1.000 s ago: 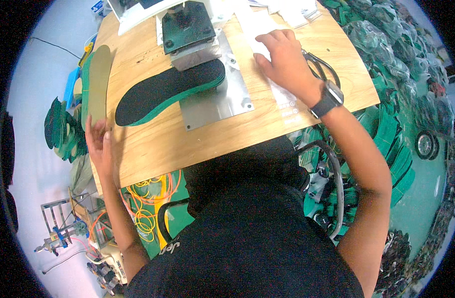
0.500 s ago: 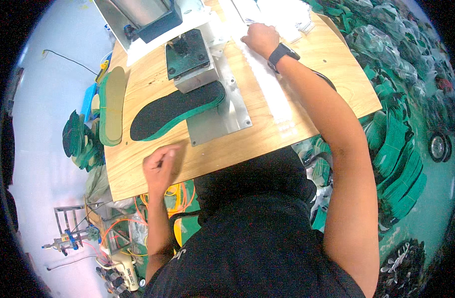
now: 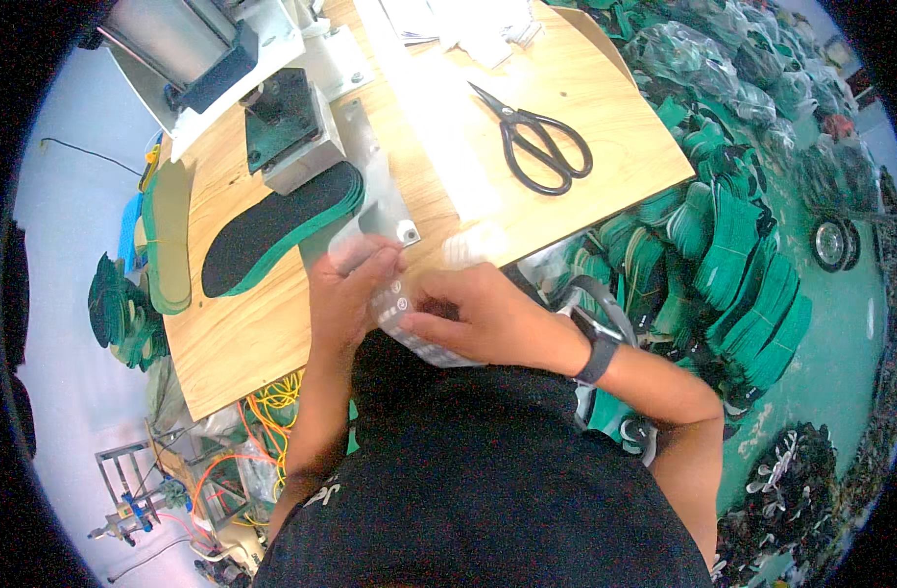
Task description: The person uses shears to cut a strip of stickers and applies the stickers to green shoe insoles before placing them under a small press.
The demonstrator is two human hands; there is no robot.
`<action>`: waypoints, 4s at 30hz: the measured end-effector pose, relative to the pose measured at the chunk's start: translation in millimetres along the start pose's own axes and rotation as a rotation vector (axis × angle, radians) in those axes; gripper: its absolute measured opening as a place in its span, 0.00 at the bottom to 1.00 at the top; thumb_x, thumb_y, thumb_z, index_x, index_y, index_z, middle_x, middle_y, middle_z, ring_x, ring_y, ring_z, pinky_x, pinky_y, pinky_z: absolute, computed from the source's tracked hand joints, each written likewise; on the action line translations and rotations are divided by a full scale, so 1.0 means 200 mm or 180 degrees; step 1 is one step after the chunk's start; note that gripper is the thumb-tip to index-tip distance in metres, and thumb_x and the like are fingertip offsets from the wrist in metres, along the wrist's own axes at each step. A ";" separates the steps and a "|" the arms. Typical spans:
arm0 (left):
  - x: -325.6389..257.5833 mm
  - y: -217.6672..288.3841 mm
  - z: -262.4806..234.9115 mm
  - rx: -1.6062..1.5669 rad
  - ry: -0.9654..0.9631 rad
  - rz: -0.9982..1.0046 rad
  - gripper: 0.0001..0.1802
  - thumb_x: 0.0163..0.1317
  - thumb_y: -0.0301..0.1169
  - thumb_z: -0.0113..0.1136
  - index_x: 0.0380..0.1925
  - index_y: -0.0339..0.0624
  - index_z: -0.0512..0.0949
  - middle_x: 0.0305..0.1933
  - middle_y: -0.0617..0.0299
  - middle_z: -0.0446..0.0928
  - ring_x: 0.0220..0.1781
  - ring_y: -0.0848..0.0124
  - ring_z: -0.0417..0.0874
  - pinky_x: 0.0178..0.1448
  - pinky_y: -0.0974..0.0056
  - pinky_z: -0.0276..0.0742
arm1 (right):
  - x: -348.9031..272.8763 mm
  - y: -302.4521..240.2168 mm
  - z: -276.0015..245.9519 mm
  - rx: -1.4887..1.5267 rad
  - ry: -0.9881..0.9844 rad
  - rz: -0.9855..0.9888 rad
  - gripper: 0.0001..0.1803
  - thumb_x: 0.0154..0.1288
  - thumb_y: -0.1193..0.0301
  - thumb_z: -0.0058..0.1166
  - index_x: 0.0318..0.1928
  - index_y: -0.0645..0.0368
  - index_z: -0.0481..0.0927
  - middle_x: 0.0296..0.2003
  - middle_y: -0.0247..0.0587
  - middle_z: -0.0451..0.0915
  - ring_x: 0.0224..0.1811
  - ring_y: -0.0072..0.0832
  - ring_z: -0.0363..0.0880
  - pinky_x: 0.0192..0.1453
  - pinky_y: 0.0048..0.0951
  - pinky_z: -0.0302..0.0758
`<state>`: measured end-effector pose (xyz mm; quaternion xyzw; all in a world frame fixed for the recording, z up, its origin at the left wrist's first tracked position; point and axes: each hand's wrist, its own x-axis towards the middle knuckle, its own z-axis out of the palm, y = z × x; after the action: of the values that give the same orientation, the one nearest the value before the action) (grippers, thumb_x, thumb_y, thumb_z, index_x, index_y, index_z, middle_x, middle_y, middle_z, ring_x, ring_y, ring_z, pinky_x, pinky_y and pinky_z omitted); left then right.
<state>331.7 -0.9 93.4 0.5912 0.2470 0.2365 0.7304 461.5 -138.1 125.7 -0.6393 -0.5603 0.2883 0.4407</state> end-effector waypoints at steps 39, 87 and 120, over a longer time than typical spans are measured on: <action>-0.28 -0.01 -0.09 -0.0388 -0.0383 -0.0428 0.11 0.65 0.33 0.56 0.37 0.35 0.79 0.26 0.61 0.80 0.28 0.77 0.80 0.34 0.73 0.73 | -0.02 -0.03 0.07 0.1875 0.0905 0.0418 0.46 0.47 0.87 0.63 0.66 0.59 0.53 0.33 0.37 0.75 0.30 0.21 0.75 0.34 0.18 0.74; -0.13 -0.07 0.09 0.3218 -0.1547 0.2299 0.06 0.61 0.29 0.51 0.34 0.39 0.76 0.52 0.52 0.75 0.59 0.58 0.73 0.62 0.56 0.67 | 0.17 0.39 -0.59 -0.2242 0.1026 0.0409 0.27 0.54 0.67 0.61 0.54 0.63 0.73 0.24 0.49 0.78 0.26 0.40 0.79 0.33 0.34 0.74; 0.29 0.31 -0.74 0.4388 -0.0170 0.1173 0.39 0.42 0.48 0.71 0.55 0.42 0.72 0.48 0.48 0.77 0.50 0.50 0.75 0.57 0.56 0.69 | 0.54 0.03 0.34 0.2832 0.0547 0.1807 0.12 0.66 0.67 0.52 0.31 0.63 0.79 0.23 0.36 0.79 0.20 0.19 0.76 0.22 0.18 0.71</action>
<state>278.4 159.2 121.9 0.9561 0.2184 0.1315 0.1443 427.4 -17.1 102.5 -0.5385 -0.1508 0.5525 0.6181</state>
